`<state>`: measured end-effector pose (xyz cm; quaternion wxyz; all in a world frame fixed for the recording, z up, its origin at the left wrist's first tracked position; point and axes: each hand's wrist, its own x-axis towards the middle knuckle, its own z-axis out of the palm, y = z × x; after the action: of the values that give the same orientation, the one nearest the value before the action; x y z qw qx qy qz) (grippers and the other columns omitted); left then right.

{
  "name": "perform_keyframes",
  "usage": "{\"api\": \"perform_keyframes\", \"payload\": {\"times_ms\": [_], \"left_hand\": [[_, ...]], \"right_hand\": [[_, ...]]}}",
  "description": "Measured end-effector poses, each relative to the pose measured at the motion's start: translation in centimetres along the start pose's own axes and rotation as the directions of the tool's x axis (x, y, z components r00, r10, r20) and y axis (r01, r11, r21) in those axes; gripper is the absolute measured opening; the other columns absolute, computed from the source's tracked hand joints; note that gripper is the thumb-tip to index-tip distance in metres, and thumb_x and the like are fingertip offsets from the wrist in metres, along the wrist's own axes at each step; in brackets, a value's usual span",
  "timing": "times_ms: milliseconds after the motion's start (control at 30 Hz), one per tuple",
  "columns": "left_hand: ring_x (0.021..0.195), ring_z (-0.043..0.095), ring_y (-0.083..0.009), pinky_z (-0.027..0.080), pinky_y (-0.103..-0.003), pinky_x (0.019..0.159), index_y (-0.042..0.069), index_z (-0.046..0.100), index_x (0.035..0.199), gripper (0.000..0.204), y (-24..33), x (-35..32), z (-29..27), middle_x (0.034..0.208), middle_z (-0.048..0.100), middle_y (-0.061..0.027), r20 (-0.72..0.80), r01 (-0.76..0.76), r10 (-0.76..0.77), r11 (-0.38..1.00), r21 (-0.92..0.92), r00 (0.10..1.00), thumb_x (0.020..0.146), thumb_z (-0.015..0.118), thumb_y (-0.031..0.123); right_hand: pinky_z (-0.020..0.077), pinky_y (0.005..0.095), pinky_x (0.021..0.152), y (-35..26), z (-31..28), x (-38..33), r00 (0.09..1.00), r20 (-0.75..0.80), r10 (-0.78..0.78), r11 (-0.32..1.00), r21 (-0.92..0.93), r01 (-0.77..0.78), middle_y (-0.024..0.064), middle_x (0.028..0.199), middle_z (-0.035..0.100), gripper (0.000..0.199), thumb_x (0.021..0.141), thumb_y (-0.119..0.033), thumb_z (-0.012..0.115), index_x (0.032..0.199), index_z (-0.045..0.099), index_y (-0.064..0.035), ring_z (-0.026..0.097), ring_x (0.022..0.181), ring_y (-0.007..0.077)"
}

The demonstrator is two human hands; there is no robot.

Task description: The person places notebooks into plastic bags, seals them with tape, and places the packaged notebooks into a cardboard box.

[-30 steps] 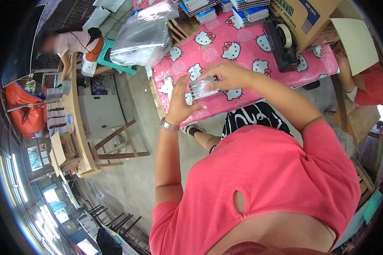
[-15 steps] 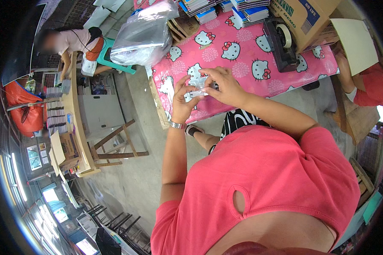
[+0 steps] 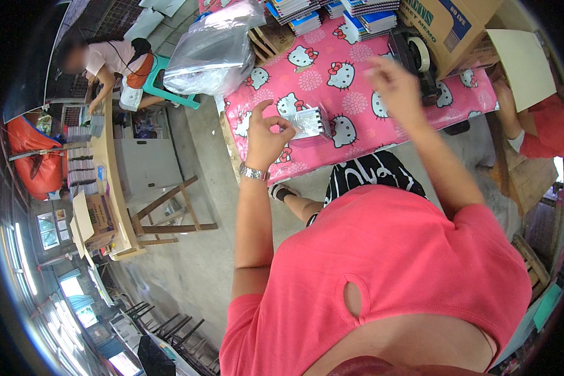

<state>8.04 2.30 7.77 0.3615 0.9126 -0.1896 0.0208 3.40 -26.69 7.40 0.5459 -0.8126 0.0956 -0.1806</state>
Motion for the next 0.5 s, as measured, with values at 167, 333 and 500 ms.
{"api": "perform_keyframes", "payload": {"times_ms": [167, 333, 500], "left_hand": [[0.099, 0.059, -0.0304, 0.046, -0.037, 0.087, 0.004, 0.068, 0.077, 0.019, -0.5, 2.4, 0.0, 0.099, 0.065, -0.0159, 0.250, -0.073, 0.056, 0.996, 0.059, 0.967, 0.060, 0.074, 0.011], [0.101, 0.059, -0.0260, 0.044, -0.035, 0.090, 0.002, 0.066, 0.100, 0.038, 0.3, 2.4, -0.9, 0.101, 0.064, -0.0125, 0.299, 0.099, -0.066, 0.990, -0.097, 0.952, 0.063, 0.073, 0.008], [0.109, 0.056, -0.0198, 0.039, -0.033, 0.098, 0.003, 0.065, 0.109, 0.040, -0.6, 2.1, -1.1, 0.112, 0.061, -0.0073, 0.413, 0.224, -0.116, 0.949, -0.223, 0.903, 0.070, 0.073, 0.004]], "right_hand": [[0.0489, 0.0319, 0.074, 12.4, -12.1, 1.1, 0.949, -0.244, -0.199, 0.654, -0.755, -0.057, 0.0116, 0.091, 0.067, 0.030, 0.087, -0.028, 0.064, 0.105, 0.063, -0.0045, 0.064, 0.085, 0.0211], [0.0480, 0.0256, 0.071, 11.6, -12.8, -0.1, 0.870, -0.080, 0.487, 0.868, -0.066, -0.492, 0.0027, 0.080, 0.061, 0.025, 0.088, -0.028, 0.064, 0.098, 0.063, -0.0044, 0.057, 0.072, 0.0138], [0.0456, 0.0199, 0.068, 10.1, -12.5, -0.8, 0.812, 0.049, 0.582, 0.757, 0.331, -0.563, -0.0048, 0.077, 0.051, 0.016, 0.090, -0.023, 0.064, 0.095, 0.062, -0.0082, 0.047, 0.066, 0.0057]]}}
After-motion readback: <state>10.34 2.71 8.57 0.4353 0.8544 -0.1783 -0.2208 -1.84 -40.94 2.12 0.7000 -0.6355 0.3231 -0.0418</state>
